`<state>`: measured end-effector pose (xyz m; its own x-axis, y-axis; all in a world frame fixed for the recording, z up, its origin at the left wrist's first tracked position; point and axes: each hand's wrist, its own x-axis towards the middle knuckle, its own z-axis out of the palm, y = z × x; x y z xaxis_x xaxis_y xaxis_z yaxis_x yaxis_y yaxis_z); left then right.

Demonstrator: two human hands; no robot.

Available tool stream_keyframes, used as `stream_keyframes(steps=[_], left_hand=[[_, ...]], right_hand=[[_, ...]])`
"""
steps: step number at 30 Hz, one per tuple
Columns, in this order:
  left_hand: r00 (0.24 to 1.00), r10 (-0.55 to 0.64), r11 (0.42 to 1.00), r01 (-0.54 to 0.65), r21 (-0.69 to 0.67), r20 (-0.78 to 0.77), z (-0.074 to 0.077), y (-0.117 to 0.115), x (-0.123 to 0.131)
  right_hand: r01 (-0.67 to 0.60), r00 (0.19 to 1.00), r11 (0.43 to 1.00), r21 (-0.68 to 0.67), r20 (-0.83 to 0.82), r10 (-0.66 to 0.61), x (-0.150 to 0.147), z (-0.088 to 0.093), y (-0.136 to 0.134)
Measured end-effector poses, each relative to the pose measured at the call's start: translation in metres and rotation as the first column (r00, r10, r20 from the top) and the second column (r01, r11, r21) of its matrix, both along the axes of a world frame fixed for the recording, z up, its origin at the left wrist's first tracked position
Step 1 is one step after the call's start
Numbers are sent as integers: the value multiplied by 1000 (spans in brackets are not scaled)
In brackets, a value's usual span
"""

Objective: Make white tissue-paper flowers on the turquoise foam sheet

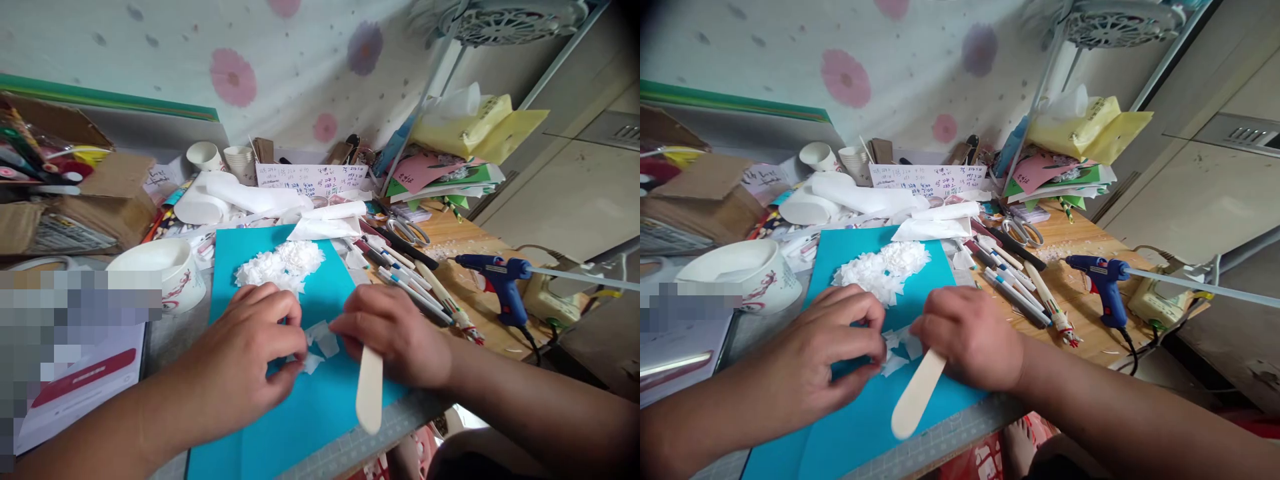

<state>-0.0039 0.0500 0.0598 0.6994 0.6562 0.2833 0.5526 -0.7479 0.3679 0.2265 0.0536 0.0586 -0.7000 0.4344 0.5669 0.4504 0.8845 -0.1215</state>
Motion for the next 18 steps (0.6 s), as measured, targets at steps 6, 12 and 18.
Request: stream_keyframes(steps=[6,12,18], left_hand=[[999,31,999,-30,-19,45,-1,1,0],[994,58,998,-59,9,88,-4,2,1],[984,94,994,-102,49,148,-4,7,-3]], right_hand=[[80,995,995,-64,-59,-84,6,4,7],[492,860,858,-146,232,-454,50,6,54],[577,768,811,-97,403,-498,37,-3,66]])
